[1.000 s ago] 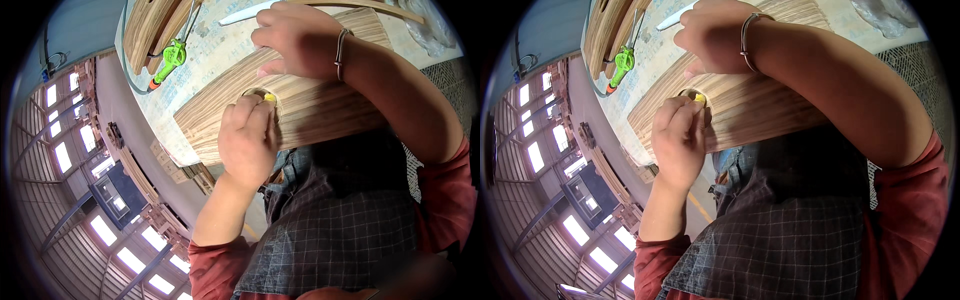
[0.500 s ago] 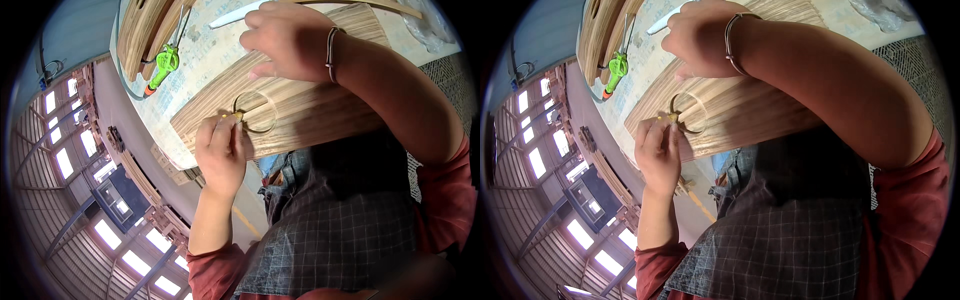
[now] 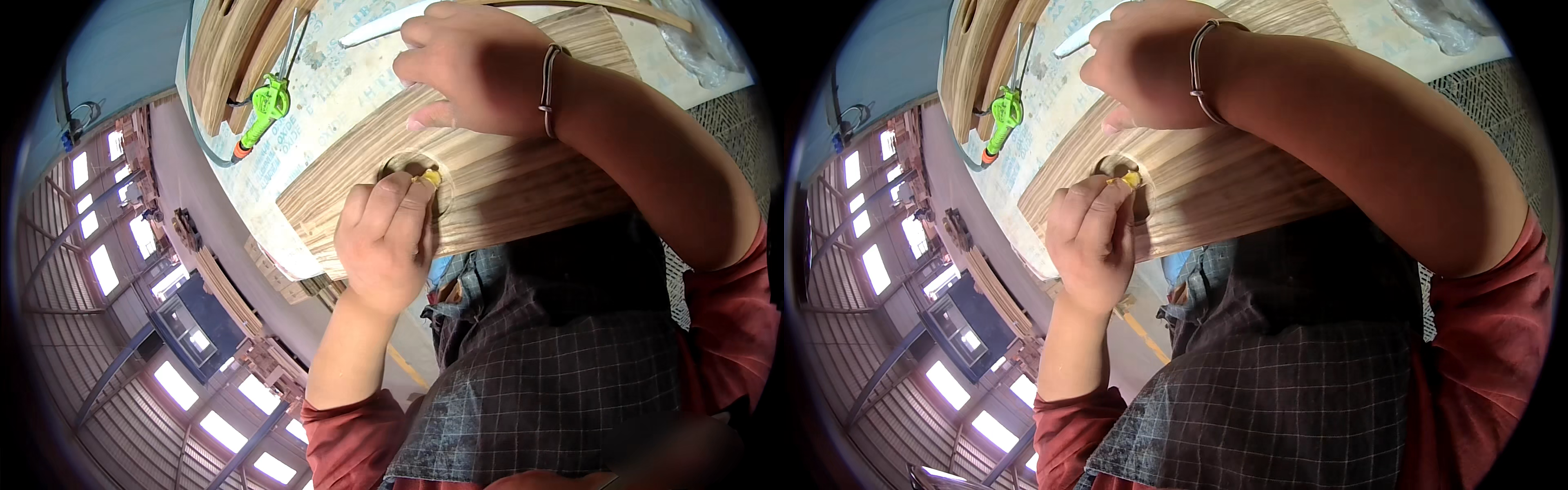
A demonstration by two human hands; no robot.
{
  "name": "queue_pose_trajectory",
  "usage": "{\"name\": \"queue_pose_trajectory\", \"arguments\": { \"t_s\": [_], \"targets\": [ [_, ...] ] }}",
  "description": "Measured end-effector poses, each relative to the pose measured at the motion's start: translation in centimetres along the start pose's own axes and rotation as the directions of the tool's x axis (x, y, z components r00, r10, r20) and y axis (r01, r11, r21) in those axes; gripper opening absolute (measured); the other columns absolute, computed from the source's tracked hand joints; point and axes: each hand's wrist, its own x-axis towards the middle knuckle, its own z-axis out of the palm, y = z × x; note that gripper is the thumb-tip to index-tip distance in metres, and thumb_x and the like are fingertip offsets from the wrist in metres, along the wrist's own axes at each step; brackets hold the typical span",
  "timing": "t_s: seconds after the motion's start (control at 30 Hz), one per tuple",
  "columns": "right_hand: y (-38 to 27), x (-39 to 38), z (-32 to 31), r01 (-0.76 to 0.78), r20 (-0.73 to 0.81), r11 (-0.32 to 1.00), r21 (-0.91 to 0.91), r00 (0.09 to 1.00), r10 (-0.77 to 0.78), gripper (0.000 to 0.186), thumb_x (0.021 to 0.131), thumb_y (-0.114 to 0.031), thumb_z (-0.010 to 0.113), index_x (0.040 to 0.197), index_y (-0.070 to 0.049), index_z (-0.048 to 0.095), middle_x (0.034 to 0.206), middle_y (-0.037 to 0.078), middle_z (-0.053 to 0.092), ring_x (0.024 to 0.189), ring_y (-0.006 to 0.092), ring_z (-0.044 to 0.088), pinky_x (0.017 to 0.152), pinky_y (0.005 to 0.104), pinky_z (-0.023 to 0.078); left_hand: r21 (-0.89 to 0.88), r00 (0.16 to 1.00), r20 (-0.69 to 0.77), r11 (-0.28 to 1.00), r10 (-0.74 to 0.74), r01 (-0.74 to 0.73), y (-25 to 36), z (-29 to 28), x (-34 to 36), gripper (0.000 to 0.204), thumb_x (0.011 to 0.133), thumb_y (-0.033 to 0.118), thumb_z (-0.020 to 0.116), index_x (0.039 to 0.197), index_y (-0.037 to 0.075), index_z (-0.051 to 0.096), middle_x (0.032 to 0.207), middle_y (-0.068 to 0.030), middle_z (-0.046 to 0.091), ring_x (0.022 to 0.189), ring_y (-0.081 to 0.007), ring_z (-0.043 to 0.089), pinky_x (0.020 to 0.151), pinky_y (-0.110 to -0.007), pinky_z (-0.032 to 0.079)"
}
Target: The person applies a substance from a white tube into a circular cutout on a wooden board, then rubs it in with a yellow sponge. The person uses a small white tool to smooth the surface inside the cutout. Another person briefly enters the frame to inspect the work.
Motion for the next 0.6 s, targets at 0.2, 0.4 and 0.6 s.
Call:
{"name": "queue_pose_trajectory", "arguments": {
  "t_s": [0.2,0.4,0.6],
  "targets": [
    [0.4,0.0,3.0,0.120,-0.415,0.986,-0.113,0.896,-0.157,0.026,0.089,-0.029,0.058,0.088,-0.007,0.071,0.095,0.012,0.067,0.095,0.0301,0.061,0.085,0.0392,0.048,0.087,0.997,0.028,0.994,0.068,-0.070,-1.7,-0.6,-1.1,0.038,0.060,0.001,0.073,0.097,0.006,0.069,0.098,-0.0054,0.064,0.074,-0.0243,0.056,0.065,-0.034,0.050],
    [0.6,1.7,3.3,0.017,-0.061,0.994,-0.112,0.998,-0.024,0.025,0.089,-0.027,0.058,0.095,-0.006,0.070,0.102,0.014,0.067,0.099,0.0303,0.062,0.089,0.0392,0.049,0.091,0.991,-0.003,0.987,0.133,-0.133,-1.4,-0.3,-0.1,0.035,0.061,0.002,0.074,0.096,0.006,0.070,0.098,-0.0052,0.065,0.072,-0.0235,0.056,0.063,-0.033,0.050],
    [0.5,1.5,4.2,-0.066,-0.306,0.997,-0.032,0.950,0.053,0.031,0.086,-0.022,0.057,0.108,-0.005,0.073,0.122,0.016,0.066,0.111,0.0277,0.062,0.087,0.0396,0.051,0.065,0.995,0.021,0.993,0.098,-0.100,-1.0,-0.1,0.2,0.041,0.060,0.004,0.071,0.100,0.005,0.069,0.100,-0.0065,0.065,0.079,-0.0251,0.057,0.066,-0.035,0.050]
  ]
}}
